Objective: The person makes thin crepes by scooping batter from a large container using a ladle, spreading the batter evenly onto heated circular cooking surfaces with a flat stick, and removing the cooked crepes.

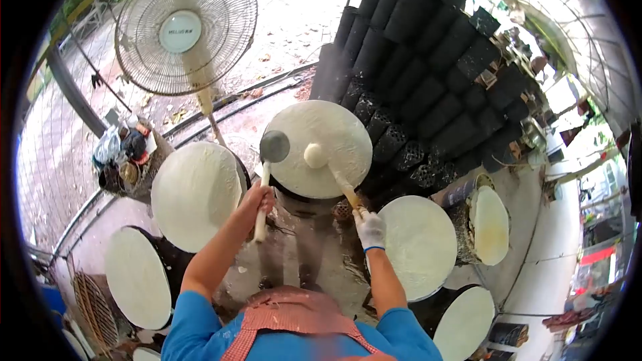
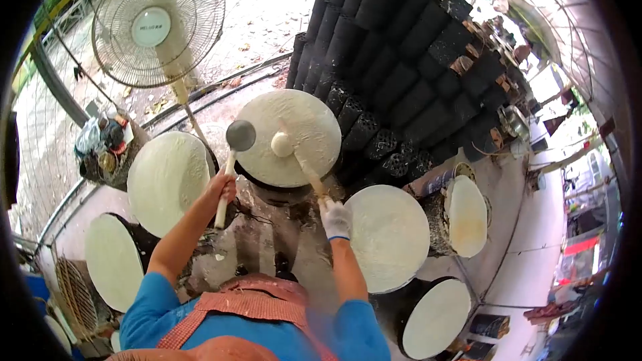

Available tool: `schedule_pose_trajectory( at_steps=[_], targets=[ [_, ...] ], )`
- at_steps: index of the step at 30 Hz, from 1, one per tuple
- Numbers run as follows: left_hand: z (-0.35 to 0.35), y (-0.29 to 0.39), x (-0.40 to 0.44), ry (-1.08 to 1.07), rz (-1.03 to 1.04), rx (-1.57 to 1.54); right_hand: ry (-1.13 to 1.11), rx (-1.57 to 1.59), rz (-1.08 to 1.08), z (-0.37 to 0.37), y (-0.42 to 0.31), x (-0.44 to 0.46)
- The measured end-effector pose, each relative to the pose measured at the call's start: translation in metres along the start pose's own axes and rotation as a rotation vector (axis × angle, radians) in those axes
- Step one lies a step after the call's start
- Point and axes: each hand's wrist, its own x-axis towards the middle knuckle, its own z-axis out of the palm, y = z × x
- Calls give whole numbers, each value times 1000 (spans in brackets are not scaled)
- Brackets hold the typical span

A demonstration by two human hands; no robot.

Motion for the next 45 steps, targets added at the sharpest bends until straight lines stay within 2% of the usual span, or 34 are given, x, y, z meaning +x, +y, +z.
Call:
schedule_pose_trajectory(
  at_steps=[1,3,4,5,6,8,9,10,11,12,13,14,16,18,20,23,24,26,27,28,29,30,31,32,34,36,37,38,40,42,44,45],
  targets=[
    [20,-1,-2,38,58,36,66,67,-8,-1,7,-5],
    [55,-9,-11,149,212,195,-25,-16,176,-2,9,-15],
    [52,-18,5,153,227,195,-71,-63,271,-2,9,-24],
    [63,-25,8,187,251,240,-39,-69,253,1,-1,-36],
    [70,-31,10,219,272,284,-95,58,221,1,-12,-47],
    [59,-48,41,136,207,287,9,67,85,18,-34,-66],
    [74,-50,27,175,226,224,-16,102,117,22,-45,-72],
    [70,-49,25,143,98,43,-38,140,149,23,-51,-73],
    [57,-41,14,23,-69,-158,-55,87,156,14,-56,-76],
    [42,-34,-6,-98,-237,-360,30,109,114,6,-58,-83],
    [32,-45,-37,-104,70,-37,115,132,64,-2,-56,-89],
    [45,-41,-83,40,160,143,196,163,15,-8,-59,-93],
    [19,-54,-101,18,17,93,212,142,-45,-15,-71,-103],
    [-7,-60,-88,-59,-219,-334,199,72,-96,-11,-79,-106],
    [-21,-66,-87,-155,-428,-593,220,174,-133,-4,-88,-112],
    [-32,-73,-121,-229,-356,-705,129,332,-124,-3,-105,-125],
    [-44,-77,-134,-285,-319,-731,146,340,-246,5,-103,-127],
    [-60,-85,-163,-317,-235,-712,-184,773,37,-7,-127,-131],
    [-78,-100,-170,-381,-170,-735,-259,879,45,-4,-134,-127],
    [-74,-103,-200,-316,-56,-660,-340,975,70,0,-140,-122],
    [-71,-114,-226,-186,35,-641,-431,1028,-4,5,-145,-118],
    [-77,-133,-240,-165,126,-630,-507,1071,-51,7,-149,-115],
    [-82,-151,-260,-105,164,-680,-538,890,-187,-2,-165,-109],
    [-84,-170,-278,-56,190,-722,-547,869,-312,-5,-181,-107],
    [-102,-225,-299,38,281,-797,-648,849,-460,11,-208,-102],
    [-99,-272,-341,163,369,-902,-746,725,-652,20,-235,-107],
    [-102,-298,-357,240,375,-906,-801,579,-658,13,-257,-117],
    [-106,-329,-369,143,422,-1102,-800,580,-768,32,-263,-124],
    [-108,-376,-397,82,492,-1244,-868,493,-800,50,-281,-147],
    [-103,-405,-425,85,574,-1349,-907,581,-776,48,-295,-174],
    [-107,-427,-444,301,599,-1319,-866,550,-747,44,-295,-194],
    [-113,-442,-454,207,639,-1385,-839,527,-674,51,-292,-199]
  ],
)
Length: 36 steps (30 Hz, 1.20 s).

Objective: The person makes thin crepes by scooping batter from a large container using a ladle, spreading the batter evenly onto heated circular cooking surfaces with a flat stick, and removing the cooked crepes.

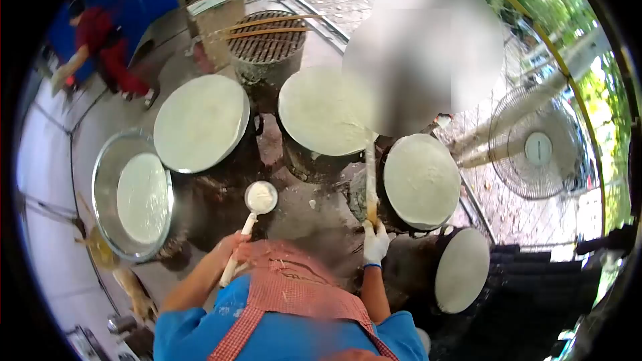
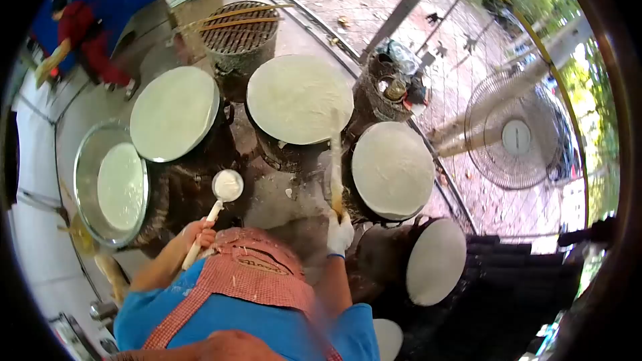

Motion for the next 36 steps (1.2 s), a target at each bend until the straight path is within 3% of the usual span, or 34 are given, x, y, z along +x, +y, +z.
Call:
schedule_pose_trajectory(
  at_steps=[2,3,7,9,12,14,20,25,29,31,34,36],
  targets=[
    [-6,14,-22,-72,-48,-152,95,18,129,1,-14,-25],
    [-23,24,-22,-90,-56,-154,139,53,94,1,-7,-34],
    [-52,59,-30,-67,-136,-221,61,-373,193,-8,-29,-75],
    [-43,70,-36,-52,-152,-186,90,-531,11,-4,-22,-93],
    [-36,82,-30,-62,-222,-170,10,-656,-86,-5,-25,-110],
    [-34,82,-25,-65,-227,-156,1,-613,-181,-1,-25,-105],
    [-2,55,-12,-108,-140,-121,-123,-666,-368,25,-59,-38],
    [-3,16,-4,-139,-39,-147,-69,-785,-766,65,-61,61],
    [-22,-18,-3,-163,31,-252,-74,-627,-1122,90,-109,138],
    [-30,-33,-5,-218,62,-304,-165,-604,-1216,104,-125,161],
    [-12,-50,-25,-57,189,-281,-275,-788,-1233,114,-137,186],
    [-13,-48,-32,-28,163,-367,-289,-765,-1248,116,-146,201]
  ],
)
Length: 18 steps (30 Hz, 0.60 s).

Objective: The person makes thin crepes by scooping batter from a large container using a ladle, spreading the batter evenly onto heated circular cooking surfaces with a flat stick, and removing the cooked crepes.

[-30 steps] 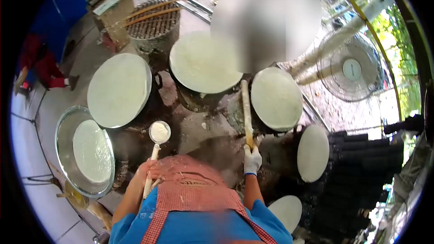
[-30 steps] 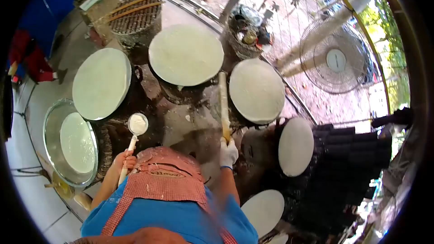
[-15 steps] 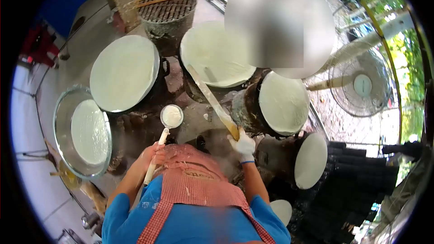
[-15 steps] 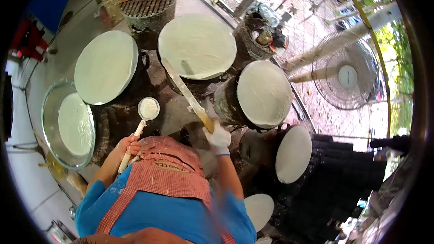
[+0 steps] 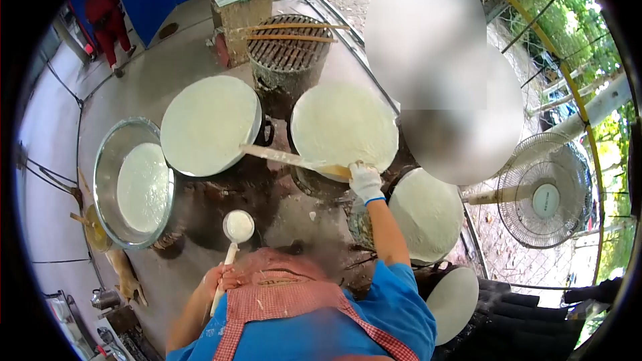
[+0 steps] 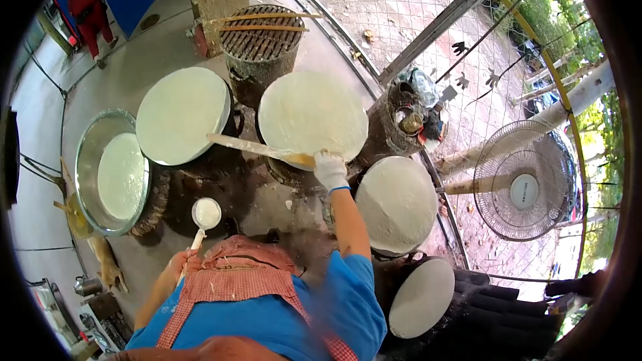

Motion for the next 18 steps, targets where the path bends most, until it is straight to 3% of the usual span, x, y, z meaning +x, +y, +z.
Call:
schedule_pose_trajectory(
  at_steps=[5,6,9,13,15,18],
  targets=[
    [-6,29,-6,57,6,43,74,16,269,-25,31,39],
    [-3,34,-10,55,-7,25,230,-4,269,-36,38,48],
    [4,56,-18,17,-13,69,319,-21,505,-67,63,74],
    [12,79,-35,-5,109,314,557,-21,569,-110,101,111],
    [7,93,-40,-64,66,221,508,-8,644,-155,99,135],
    [10,108,-48,-58,90,158,426,-153,571,-202,100,184]
  ],
)
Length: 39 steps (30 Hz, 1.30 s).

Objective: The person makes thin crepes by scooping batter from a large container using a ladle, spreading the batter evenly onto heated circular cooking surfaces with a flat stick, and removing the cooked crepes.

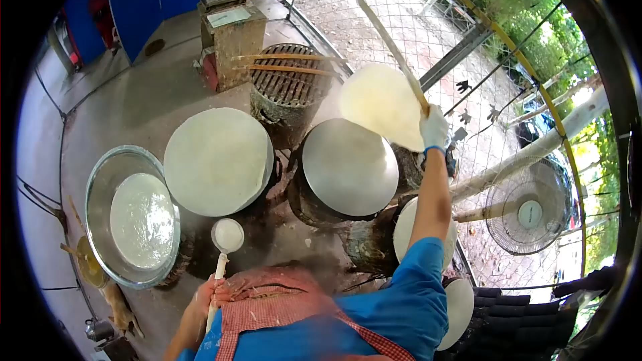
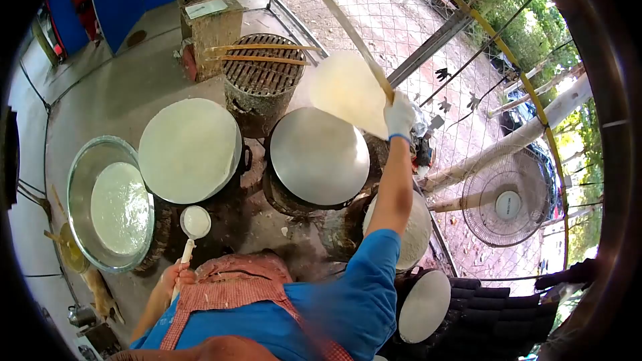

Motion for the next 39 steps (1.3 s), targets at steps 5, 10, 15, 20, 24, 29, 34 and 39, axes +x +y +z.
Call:
schedule_pose_trajectory(
  at_steps=[5,10,15,20,24,29,34,39],
  targets=[
    [-2,23,0,-62,54,-51,-196,-64,-296,-35,-100,104],
    [29,13,8,-59,244,-124,-298,-49,-367,-22,-216,182],
    [42,2,22,-137,326,-326,-653,598,69,24,-232,271],
    [51,-12,35,-240,369,-540,-597,1451,491,175,-195,264],
    [83,-15,28,-180,395,-743,-433,1841,745,291,-216,192],
    [75,-17,25,-122,479,-783,-122,1316,894,392,-220,106],
    [73,-9,5,-181,628,-821,-335,754,494,367,-210,63],
    [16,0,-11,-506,774,-804,-562,1257,34,276,-301,14]
  ],
)
